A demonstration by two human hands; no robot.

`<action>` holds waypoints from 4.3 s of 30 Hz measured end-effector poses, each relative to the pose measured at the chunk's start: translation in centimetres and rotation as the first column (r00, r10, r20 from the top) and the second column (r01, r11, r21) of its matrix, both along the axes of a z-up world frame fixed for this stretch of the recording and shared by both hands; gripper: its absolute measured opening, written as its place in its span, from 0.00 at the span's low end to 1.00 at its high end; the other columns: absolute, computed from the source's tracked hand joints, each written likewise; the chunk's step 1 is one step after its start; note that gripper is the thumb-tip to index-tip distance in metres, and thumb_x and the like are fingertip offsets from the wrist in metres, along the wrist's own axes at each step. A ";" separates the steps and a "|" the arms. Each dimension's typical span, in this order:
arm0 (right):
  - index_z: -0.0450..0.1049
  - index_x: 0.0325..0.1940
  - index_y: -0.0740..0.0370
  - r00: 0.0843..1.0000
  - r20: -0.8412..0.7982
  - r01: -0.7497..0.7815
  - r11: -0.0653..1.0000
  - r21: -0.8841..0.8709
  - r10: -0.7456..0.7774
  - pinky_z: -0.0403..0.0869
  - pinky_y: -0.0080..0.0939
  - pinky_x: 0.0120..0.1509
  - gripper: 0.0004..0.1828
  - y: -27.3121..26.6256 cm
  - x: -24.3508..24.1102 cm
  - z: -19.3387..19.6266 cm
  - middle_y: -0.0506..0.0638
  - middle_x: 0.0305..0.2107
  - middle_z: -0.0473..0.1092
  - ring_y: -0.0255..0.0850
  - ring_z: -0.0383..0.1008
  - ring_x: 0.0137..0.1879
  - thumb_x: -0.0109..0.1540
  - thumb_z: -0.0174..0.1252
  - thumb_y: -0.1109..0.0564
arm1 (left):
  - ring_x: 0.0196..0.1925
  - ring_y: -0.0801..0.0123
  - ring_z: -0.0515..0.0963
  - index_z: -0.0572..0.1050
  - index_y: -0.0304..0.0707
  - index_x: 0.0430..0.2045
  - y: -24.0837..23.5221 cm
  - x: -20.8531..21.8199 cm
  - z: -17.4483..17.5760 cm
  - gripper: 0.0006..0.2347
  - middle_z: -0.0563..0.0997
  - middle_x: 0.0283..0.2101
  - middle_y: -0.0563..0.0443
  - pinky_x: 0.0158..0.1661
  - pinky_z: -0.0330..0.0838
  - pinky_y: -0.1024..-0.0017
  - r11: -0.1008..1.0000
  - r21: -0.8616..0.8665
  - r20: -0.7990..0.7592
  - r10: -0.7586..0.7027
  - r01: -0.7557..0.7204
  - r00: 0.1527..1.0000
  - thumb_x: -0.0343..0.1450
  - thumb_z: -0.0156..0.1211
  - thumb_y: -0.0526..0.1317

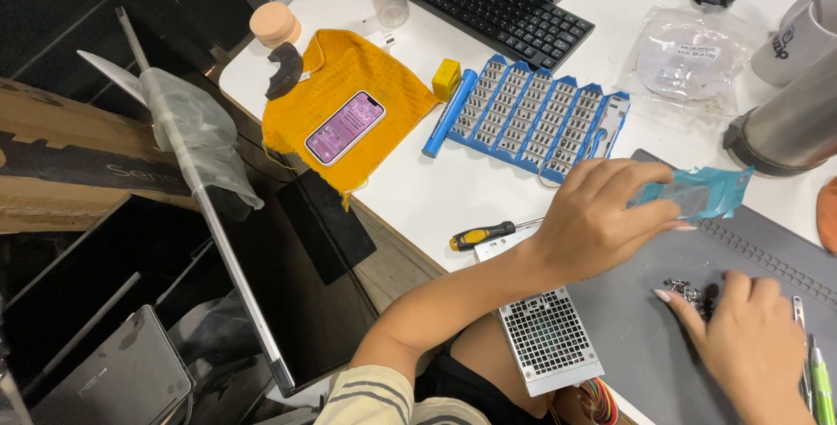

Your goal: The person opens a small bag of screws and places them on a cutting mat. They then pick up a power supply unit, brush its surface with a paintbrush, and use a screwdriver to tighten screws on the unit. The person handles the power supply unit and its attached cables throughout the process.

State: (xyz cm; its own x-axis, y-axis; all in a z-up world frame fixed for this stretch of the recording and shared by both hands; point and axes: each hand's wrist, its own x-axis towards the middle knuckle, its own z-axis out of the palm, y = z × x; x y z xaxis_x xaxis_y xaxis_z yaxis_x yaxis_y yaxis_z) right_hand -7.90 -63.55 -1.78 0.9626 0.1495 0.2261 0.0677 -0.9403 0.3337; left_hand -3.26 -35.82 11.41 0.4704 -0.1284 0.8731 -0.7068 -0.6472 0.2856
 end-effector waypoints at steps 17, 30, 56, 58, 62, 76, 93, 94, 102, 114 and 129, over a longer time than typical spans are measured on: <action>0.75 0.61 0.60 0.827 -0.559 0.294 0.892 0.342 -0.058 0.78 0.59 0.57 0.29 0.2 3.1 1.0 0.64 0.53 0.74 0.65 0.82 0.50 0.59 0.59 0.43 | 0.34 0.61 0.79 0.76 0.41 0.41 -0.6 -0.6 -3.4 0.06 0.80 0.48 0.52 0.39 0.76 0.64 0.987 -0.041 0.068 -0.152 0.155 0.986 0.78 0.69 0.38; 0.81 0.40 0.45 0.905 -0.424 0.186 0.869 0.459 0.031 0.74 0.41 0.52 0.12 -4.7 4.6 -4.9 0.41 0.34 0.80 0.39 0.81 0.44 0.52 0.65 0.48 | 0.33 0.64 0.79 0.74 0.46 0.41 -1.1 -1.0 -3.3 0.07 0.80 0.48 0.53 0.36 0.72 0.65 0.995 0.026 0.108 -0.095 0.093 0.990 0.78 0.68 0.42; 0.79 0.33 0.58 0.831 -0.190 -0.073 0.441 0.895 0.523 0.71 0.31 0.42 0.08 5.4 5.8 22.0 0.44 0.28 0.75 0.31 0.71 0.33 0.52 0.67 0.66 | 0.35 0.59 0.77 0.77 0.45 0.38 -0.2 -1.1 -2.0 0.05 0.77 0.48 0.47 0.36 0.68 0.62 0.972 0.104 0.082 -0.218 0.209 0.973 0.78 0.64 0.43; 0.79 0.33 0.54 0.805 -0.218 -0.120 0.512 0.851 0.552 0.72 0.32 0.39 0.09 6.4 6.1 22.1 0.43 0.25 0.74 0.32 0.73 0.30 0.51 0.69 0.63 | 0.36 0.59 0.77 0.78 0.45 0.37 -0.2 -1.1 -1.8 0.05 0.77 0.48 0.47 0.36 0.68 0.63 0.971 0.104 0.083 -0.224 0.215 0.971 0.79 0.63 0.43; 0.78 0.33 0.50 0.793 -0.276 -0.201 0.661 0.723 0.543 0.69 0.37 0.39 0.03 7.3 5.8 22.8 0.41 0.28 0.72 0.36 0.71 0.32 0.57 0.63 0.58 | 0.38 0.60 0.76 0.77 0.44 0.34 -0.2 -1.0 -1.7 0.06 0.77 0.48 0.47 0.37 0.68 0.63 0.973 0.097 0.083 -0.218 0.210 0.972 0.78 0.65 0.43; 0.81 0.46 0.60 0.748 0.040 -0.451 0.463 0.763 0.662 0.73 0.42 0.47 0.06 6.5 3.8 23.4 0.49 0.38 0.75 0.43 0.78 0.42 0.66 0.59 0.60 | 0.41 0.54 0.79 0.76 0.44 0.39 0.5 -0.9 -2.0 0.07 0.77 0.48 0.45 0.40 0.70 0.59 0.967 0.089 0.017 -0.242 0.239 0.970 0.77 0.66 0.44; 0.70 0.69 0.60 0.903 -0.421 0.260 0.673 0.693 0.084 0.83 0.55 0.47 0.37 -0.6 -3.2 4.7 0.57 0.55 0.71 0.54 0.83 0.44 0.58 0.72 0.51 | 0.40 0.59 0.82 0.82 0.42 0.33 0.8 0.7 -3.9 0.05 0.82 0.43 0.49 0.38 0.81 0.63 0.972 -0.193 -0.010 -0.141 0.137 0.990 0.68 0.74 0.35; 0.70 0.69 0.60 0.905 -0.417 0.258 0.670 0.696 0.085 0.83 0.55 0.47 0.37 -0.4 -3.0 4.1 0.57 0.55 0.71 0.54 0.83 0.44 0.58 0.72 0.51 | 0.40 0.59 0.82 0.82 0.42 0.33 0.8 0.7 -3.9 0.05 0.82 0.43 0.49 0.38 0.81 0.63 0.972 -0.189 -0.007 -0.142 0.138 0.990 0.68 0.74 0.35; 0.77 0.60 0.63 0.967 -0.224 0.094 0.655 0.750 0.118 0.82 0.41 0.44 0.21 1.1 -0.3 1.4 0.51 0.41 0.74 0.45 0.83 0.43 0.62 0.68 0.60 | 0.42 0.60 0.83 0.82 0.43 0.33 0.6 0.5 -4.0 0.06 0.81 0.42 0.50 0.37 0.83 0.65 0.974 -0.169 0.012 -0.152 0.151 0.988 0.68 0.74 0.35; 0.73 0.48 0.57 0.930 0.071 -0.366 0.897 0.246 0.360 0.67 0.40 0.43 0.21 2.9 3.2 -2.1 0.50 0.38 0.66 0.44 0.69 0.42 0.68 0.56 0.38 | 0.38 0.60 0.82 0.83 0.42 0.33 0.6 0.5 -3.5 0.06 0.82 0.41 0.48 0.34 0.81 0.64 0.973 -0.165 0.027 -0.162 0.164 0.986 0.67 0.75 0.34; 0.67 0.26 0.52 0.906 0.166 -0.413 0.900 0.143 0.390 0.67 0.28 0.22 0.20 1.9 3.6 -2.5 0.42 0.16 0.61 0.34 0.69 0.19 0.71 0.56 0.47 | 0.35 0.61 0.82 0.83 0.43 0.33 0.1 -0.1 -2.7 0.05 0.82 0.42 0.49 0.33 0.79 0.63 0.962 -0.205 0.017 -0.179 0.178 0.984 0.68 0.74 0.35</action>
State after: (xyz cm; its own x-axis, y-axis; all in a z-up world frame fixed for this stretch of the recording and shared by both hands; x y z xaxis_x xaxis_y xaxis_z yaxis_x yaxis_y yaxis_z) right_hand -4.33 -61.64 -4.28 0.7890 0.4647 0.4019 0.4182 -0.8854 0.2028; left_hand -3.31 -35.75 8.70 0.4578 -0.0286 0.8886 -0.8048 -0.4380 0.4005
